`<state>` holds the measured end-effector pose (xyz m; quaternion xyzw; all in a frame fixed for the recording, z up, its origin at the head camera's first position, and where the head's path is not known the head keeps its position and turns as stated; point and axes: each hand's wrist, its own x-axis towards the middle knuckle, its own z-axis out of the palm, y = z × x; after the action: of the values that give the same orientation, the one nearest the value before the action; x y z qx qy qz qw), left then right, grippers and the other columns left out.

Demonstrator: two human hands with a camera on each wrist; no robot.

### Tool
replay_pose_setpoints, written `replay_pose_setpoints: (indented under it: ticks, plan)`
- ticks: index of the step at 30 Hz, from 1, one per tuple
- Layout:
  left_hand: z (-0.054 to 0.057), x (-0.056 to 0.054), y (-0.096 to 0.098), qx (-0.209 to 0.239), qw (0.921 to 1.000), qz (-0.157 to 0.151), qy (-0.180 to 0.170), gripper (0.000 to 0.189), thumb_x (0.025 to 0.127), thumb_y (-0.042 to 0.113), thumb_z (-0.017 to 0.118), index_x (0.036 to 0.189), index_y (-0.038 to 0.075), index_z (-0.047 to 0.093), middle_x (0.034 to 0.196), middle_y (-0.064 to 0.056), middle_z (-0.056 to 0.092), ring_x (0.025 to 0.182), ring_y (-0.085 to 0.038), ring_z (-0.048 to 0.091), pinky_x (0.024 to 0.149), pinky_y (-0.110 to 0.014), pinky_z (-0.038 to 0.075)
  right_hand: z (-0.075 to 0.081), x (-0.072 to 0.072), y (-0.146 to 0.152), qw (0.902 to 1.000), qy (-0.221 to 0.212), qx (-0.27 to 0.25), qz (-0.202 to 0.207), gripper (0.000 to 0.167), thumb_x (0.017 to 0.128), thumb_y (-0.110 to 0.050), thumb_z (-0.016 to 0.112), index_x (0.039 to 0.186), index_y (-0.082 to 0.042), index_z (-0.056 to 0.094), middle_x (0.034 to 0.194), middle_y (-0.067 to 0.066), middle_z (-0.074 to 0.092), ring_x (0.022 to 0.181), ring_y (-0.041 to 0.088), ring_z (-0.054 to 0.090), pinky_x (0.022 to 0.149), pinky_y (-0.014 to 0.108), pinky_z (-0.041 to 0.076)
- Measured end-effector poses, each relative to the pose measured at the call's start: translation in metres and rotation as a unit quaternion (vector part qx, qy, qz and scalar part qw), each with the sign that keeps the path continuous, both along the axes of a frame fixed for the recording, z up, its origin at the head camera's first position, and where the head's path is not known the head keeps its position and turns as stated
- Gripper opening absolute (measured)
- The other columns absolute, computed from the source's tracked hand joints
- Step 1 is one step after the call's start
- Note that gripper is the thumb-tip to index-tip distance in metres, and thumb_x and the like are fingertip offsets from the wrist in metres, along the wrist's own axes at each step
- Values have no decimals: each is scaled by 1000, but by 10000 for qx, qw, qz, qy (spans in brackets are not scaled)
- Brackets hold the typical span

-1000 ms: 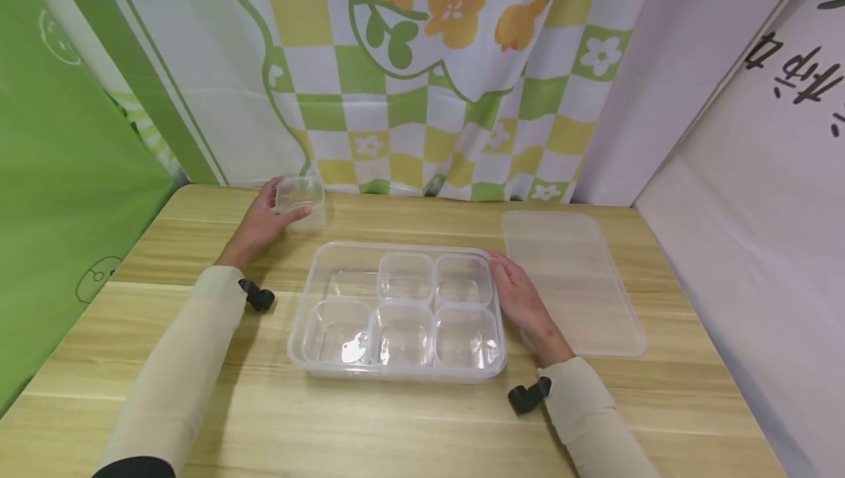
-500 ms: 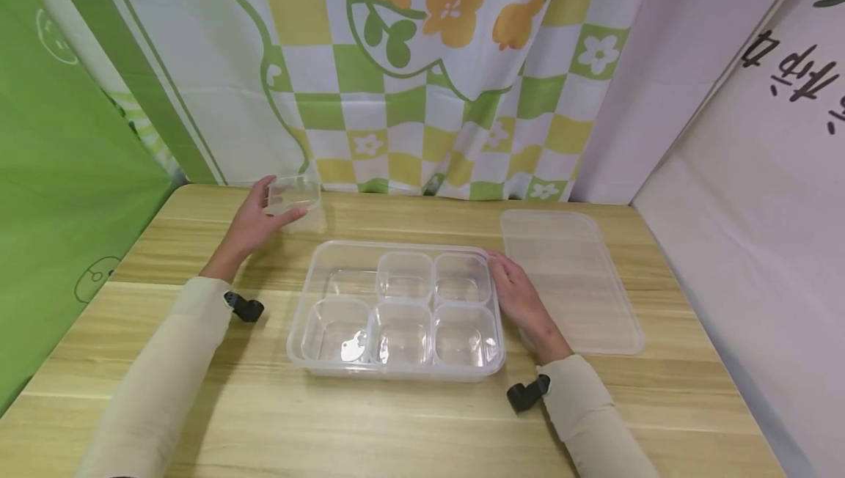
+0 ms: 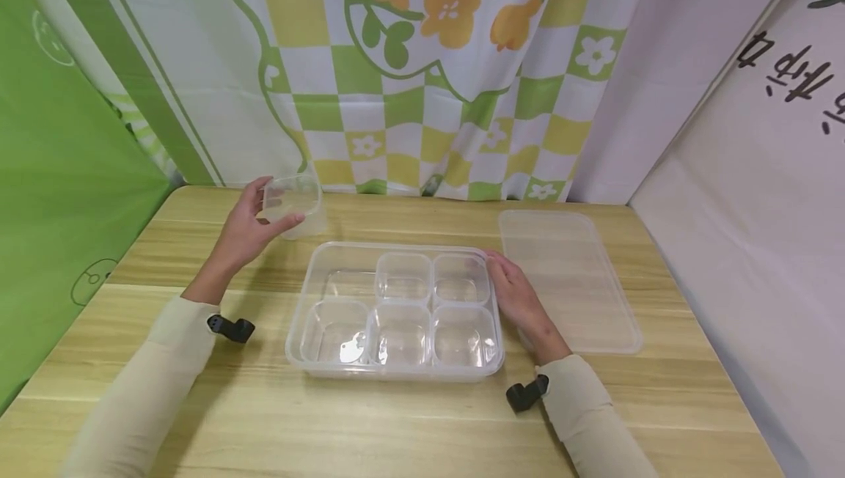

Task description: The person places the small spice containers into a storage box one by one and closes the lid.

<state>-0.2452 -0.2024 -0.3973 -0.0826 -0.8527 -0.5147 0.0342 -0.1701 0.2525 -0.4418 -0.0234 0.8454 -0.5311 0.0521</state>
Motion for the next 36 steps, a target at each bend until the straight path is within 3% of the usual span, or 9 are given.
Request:
replay_pose_setpoints:
  ticks: [8, 19, 30, 36]
  plan:
    - [20, 24, 15, 171, 9996, -108, 186, 103, 85, 46, 85, 162, 13, 24, 151, -14, 45, 139, -37, 41, 106, -54, 42, -1, -1, -1, 10000, -73, -26, -61, 62, 112, -49, 31, 152, -5, 49, 151, 19, 49, 141, 38, 41, 119, 56, 25]
    - [28, 39, 29, 3, 9983, -284, 504, 104, 84, 40, 87, 161, 9, 25, 149, -17, 47, 132, -39, 47, 107, -56, 42, -1, -4, 0, 10000, 14, -26, -3, 61, 112, -48, 31, 151, -6, 50, 149, 20, 51, 137, 38, 46, 117, 56, 30]
    - [24, 53, 39, 58, 9966, -592, 566, 99, 81, 36, 90, 157, 9, 31, 140, -16, 51, 126, -34, 51, 102, -54, 46, -2, -4, 1, 9996, 249, 66, 74, 57, 113, -40, 30, 150, 0, 49, 146, 24, 53, 137, 40, 46, 118, 56, 29]
    - [19, 59, 43, 78, 9970, -624, 462, 98, 80, 37, 91, 154, 9, 34, 139, -19, 52, 125, -32, 51, 101, -53, 48, -1, -2, 1, 10000, 67, 4, -8, 58, 113, -43, 31, 151, -3, 49, 149, 22, 51, 138, 40, 45, 118, 56, 28]
